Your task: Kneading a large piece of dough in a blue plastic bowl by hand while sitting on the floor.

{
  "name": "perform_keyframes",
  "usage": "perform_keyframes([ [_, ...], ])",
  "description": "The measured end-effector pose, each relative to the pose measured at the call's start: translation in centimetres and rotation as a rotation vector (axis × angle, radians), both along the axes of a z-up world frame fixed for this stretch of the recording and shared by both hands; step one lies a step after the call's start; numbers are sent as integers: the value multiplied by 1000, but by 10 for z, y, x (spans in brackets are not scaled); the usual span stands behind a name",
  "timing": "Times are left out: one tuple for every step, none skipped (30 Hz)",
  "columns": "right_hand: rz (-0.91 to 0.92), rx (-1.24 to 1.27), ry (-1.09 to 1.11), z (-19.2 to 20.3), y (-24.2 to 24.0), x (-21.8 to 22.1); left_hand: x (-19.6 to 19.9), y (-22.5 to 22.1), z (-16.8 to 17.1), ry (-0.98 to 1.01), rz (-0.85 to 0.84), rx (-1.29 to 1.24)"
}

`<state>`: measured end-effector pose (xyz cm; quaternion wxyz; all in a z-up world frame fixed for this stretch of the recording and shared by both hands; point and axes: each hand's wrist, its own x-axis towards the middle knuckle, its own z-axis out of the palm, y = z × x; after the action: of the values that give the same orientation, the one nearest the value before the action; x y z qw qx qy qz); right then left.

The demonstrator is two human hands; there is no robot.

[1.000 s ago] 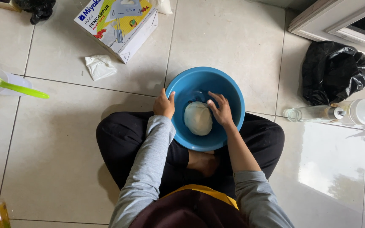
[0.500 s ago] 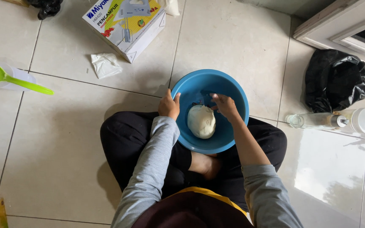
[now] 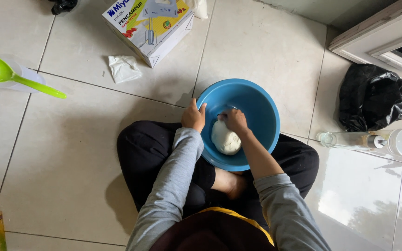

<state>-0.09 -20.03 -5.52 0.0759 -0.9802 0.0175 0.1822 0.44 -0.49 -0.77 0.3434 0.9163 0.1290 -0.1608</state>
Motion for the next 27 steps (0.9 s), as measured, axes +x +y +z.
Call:
perform_keyframes([
  [-182, 284, 58, 21, -7, -2, 0, 0, -1, 3, -4, 6],
  [-365, 568, 116, 41, -13, -5, -1, 0, -3, 6, -8, 11],
  [-363, 564, 120, 58, -22, -12, -1, 1, -1, 10, -4, 8],
  [-281, 630, 42, 75, -31, -19, -2, 1, 2, 9, -5, 0],
  [-199, 696, -42, 92, -42, -23, 0, 1, 5, 3, -7, -8],
  [-197, 693, -43, 93, -41, -28, 2, 1, 4, 1, -5, -11],
  [-178, 627, -123, 93, -41, -37, 2, 1, 4, 6, -7, -8],
  [-160, 559, -201, 94, -41, -46, 2, 1, 3, 11, -8, -5],
  [-167, 560, -206, 83, -32, -53, 2, 1, 4, 9, -16, -4],
  [-186, 494, -260, 73, -22, -60, 2, 0, 5, 5, -17, 1],
  [-206, 429, -313, 61, -10, -67, 2, 2, 6, 2, -17, 9],
  [-213, 433, -317, 62, -6, -65, 3, 2, 4, -1, -24, 14],
  [-257, 424, -304, 63, -1, -63, 2, 2, 2, 9, -17, 17],
  [-300, 415, -291, 64, 4, -62, 1, 2, -1, 19, -11, 21],
  [-309, 421, -289, 52, -2, -56, -1, 4, -3, 22, -17, 29],
  [-370, 468, -194, 40, -8, -51, -2, 5, -5, 34, -8, 30],
  [-431, 513, -103, 29, -16, -43, 0, 4, -7, 40, 0, 29],
  [-439, 518, -106, 33, -23, -41, -1, 5, -4, 39, -9, 34],
  [-603, 768, -31, 37, -31, -38, -2, 6, -2, 39, -5, 36],
  [-764, 1020, 48, 41, -39, -35, -3, 7, 0, 40, -1, 38],
  [-762, 1019, 48, 60, -39, -44, -3, 6, 4, 39, 0, 36],
  [-735, 1029, -38, 79, -39, -52, -3, 5, 7, 44, 7, 30],
  [-706, 1037, -116, 98, -38, -61, -6, 5, 10, 54, 17, 24],
  [-703, 1035, -110, 94, -38, -67, -5, 5, 9, 58, 22, 23],
  [-524, 839, -180, 89, -36, -75, -4, 6, 9, 61, 21, 18],
  [-345, 640, -244, 84, -36, -83, -3, 6, 10, 64, 20, 14],
  [-350, 643, -245, 81, -31, -81, -3, 7, 9, 64, 15, 18],
])
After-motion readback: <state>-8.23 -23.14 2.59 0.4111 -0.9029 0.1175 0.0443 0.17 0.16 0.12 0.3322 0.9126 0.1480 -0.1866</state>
